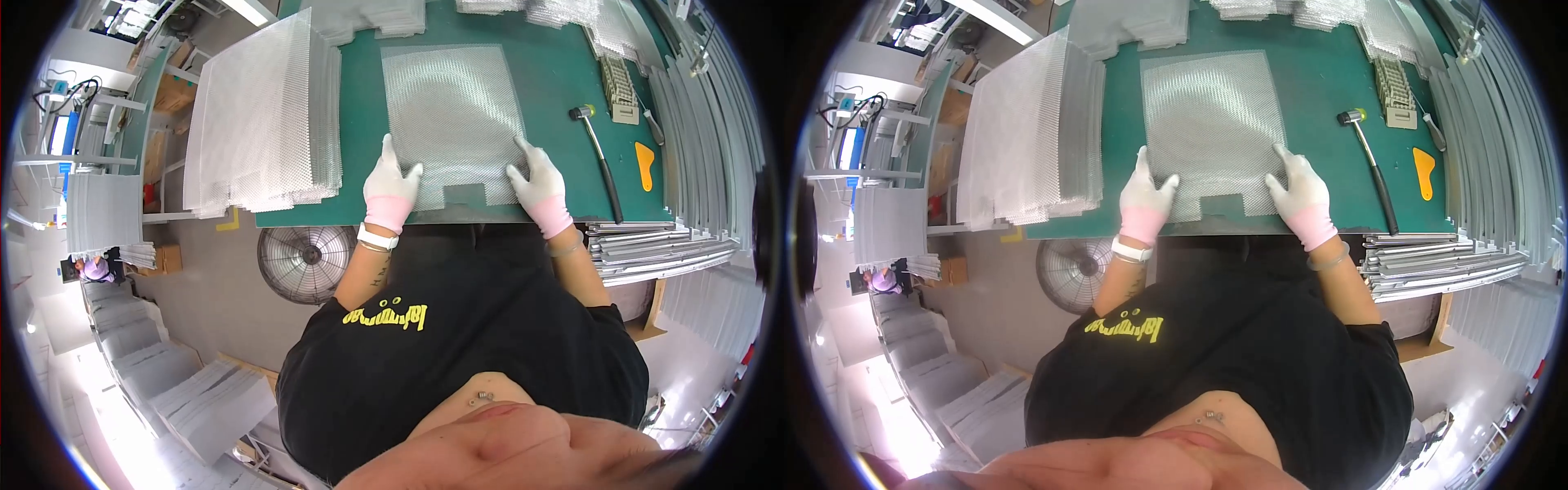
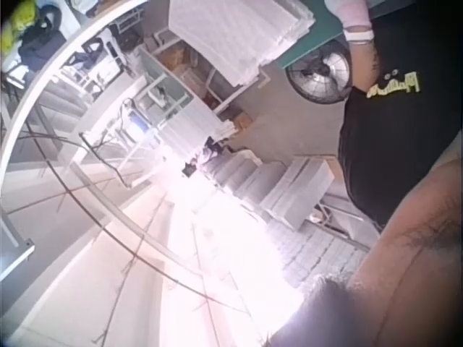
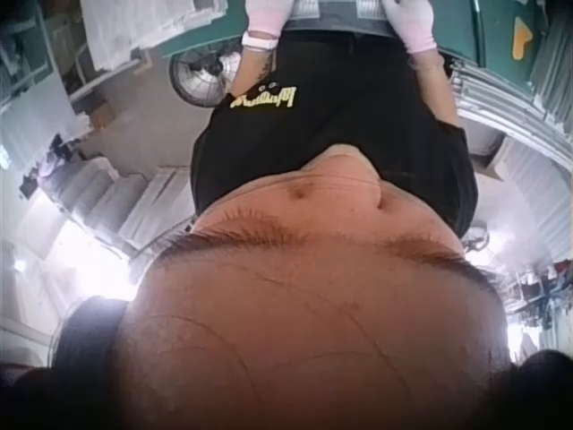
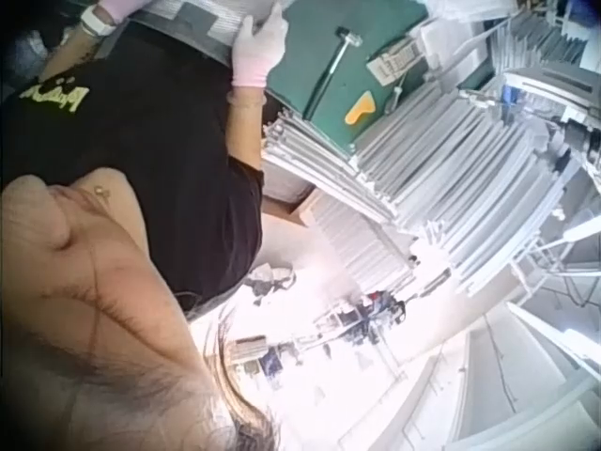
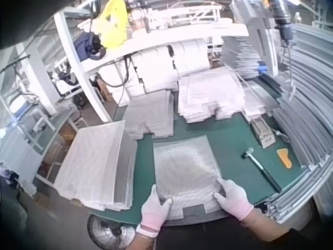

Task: Assembling metal frames onto mesh filter panels using a rubber mallet and an electric screwdriver.

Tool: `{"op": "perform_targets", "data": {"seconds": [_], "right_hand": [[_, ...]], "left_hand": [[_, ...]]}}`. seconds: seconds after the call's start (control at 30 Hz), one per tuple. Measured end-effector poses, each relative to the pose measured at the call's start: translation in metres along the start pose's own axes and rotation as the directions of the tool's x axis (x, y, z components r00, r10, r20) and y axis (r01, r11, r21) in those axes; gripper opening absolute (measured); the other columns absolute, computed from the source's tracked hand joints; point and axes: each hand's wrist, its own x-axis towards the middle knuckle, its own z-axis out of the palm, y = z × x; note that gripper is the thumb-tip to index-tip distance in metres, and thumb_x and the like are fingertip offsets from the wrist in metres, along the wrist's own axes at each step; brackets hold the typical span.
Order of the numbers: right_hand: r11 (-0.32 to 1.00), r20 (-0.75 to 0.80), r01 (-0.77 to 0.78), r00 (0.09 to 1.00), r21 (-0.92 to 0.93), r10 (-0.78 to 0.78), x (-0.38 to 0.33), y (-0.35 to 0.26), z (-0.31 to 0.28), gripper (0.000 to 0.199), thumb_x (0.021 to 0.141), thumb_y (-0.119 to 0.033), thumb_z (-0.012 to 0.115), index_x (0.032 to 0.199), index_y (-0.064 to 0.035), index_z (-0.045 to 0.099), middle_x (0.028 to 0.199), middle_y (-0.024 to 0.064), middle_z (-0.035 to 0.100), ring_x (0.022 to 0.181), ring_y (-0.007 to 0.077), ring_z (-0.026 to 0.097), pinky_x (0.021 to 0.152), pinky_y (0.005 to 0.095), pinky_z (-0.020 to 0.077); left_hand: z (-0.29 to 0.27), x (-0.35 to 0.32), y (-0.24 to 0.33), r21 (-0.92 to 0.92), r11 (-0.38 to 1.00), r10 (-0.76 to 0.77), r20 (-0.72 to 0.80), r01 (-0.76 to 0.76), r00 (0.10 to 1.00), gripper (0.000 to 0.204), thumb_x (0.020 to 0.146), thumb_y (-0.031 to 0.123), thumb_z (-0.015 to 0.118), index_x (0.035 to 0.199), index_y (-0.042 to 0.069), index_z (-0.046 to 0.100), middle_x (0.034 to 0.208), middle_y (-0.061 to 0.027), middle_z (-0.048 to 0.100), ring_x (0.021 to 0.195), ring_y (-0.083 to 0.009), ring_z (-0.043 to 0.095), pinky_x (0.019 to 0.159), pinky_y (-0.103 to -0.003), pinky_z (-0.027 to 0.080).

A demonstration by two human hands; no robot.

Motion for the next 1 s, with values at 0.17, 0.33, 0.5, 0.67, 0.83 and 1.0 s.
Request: {"op": "perform_targets", "data": {"seconds": [0.17,0.33,0.5,0.67,0.83,1.0], "right_hand": [[0.996,0.09,-0.006,0.996,-0.093,0.014,0.002,0.002,0.001,0.05,0.087,-0.023,0.067,0.134,-0.0095,0.055,0.105,0.0146,0.061,0.098,0.0332,0.061,0.086,0.0388,0.0502],[0.992,0.104,0.016,0.995,-0.128,-0.002,-0.001,0.003,0.002,0.051,0.088,-0.025,0.066,0.135,-0.0102,0.054,0.102,0.0142,0.06,0.096,0.033,0.061,0.084,0.0397,0.0505],[0.989,0.118,-0.005,0.993,-0.149,0.023,-0.003,0.004,0.003,0.052,0.089,-0.026,0.065,0.136,-0.0103,0.052,0.104,0.0146,0.06,0.096,0.0333,0.061,0.082,0.0406,0.051],[0.98,0.16,0.01,0.987,-0.2,0.023,0.0,0.004,0.001,0.053,0.091,-0.03,0.062,0.139,-0.0119,0.049,0.108,0.0166,0.059,0.093,0.0342,0.063,0.08,0.0407,0.0533],[0.947,0.232,-0.075,0.961,-0.311,0.152,0.011,-0.025,-0.02,0.048,0.088,-0.03,0.067,0.131,-0.0104,0.058,0.105,0.0163,0.06,0.097,0.0345,0.062,0.082,0.0416,0.0518],[0.957,-0.089,0.217,0.967,-0.19,-0.237,0.083,0.009,-0.06,0.036,0.087,-0.032,0.067,0.113,-0.0072,0.069,0.103,0.0216,0.063,0.095,0.0377,0.063,0.087,0.0424,0.0517]], "left_hand": [[0.004,0.001,-0.009,0.015,1.0,0.023,-0.014,-0.023,1.0,0.08,0.084,0.03,0.072,0.145,-0.005,0.035,0.124,-0.0269,0.06,0.108,-0.0391,0.063,0.091,-0.042,0.052],[0.0,0.002,-0.006,-0.007,1.0,0.006,0.023,-0.006,1.0,0.081,0.084,0.031,0.072,0.146,-0.005,0.035,0.119,-0.0263,0.062,0.104,-0.0384,0.064,0.088,-0.042,0.052],[0.002,0.001,-0.008,0.037,0.999,0.012,0.015,-0.012,1.0,0.082,0.083,0.032,0.073,0.146,-0.005,0.034,0.119,-0.0261,0.062,0.103,-0.0382,0.064,0.087,-0.042,0.053],[0.006,0.002,-0.011,0.047,0.998,0.049,-0.022,-0.048,0.999,0.084,0.082,0.033,0.074,0.146,-0.005,0.034,0.116,-0.0259,0.063,0.103,-0.0384,0.064,0.087,-0.042,0.053],[-0.027,0.014,0.024,0.272,0.948,-0.2,0.102,0.166,0.975,0.087,0.079,0.038,0.076,0.144,-0.005,0.038,0.127,-0.0232,0.059,0.107,-0.0381,0.063,0.09,-0.044,0.051],[-0.005,0.024,-0.032,0.277,0.902,0.305,0.137,-0.332,0.942,0.068,0.078,0.039,0.072,0.14,0.017,0.053,0.15,-0.0144,0.041,0.143,-0.0403,0.028,0.118,-0.059,0.013]]}}
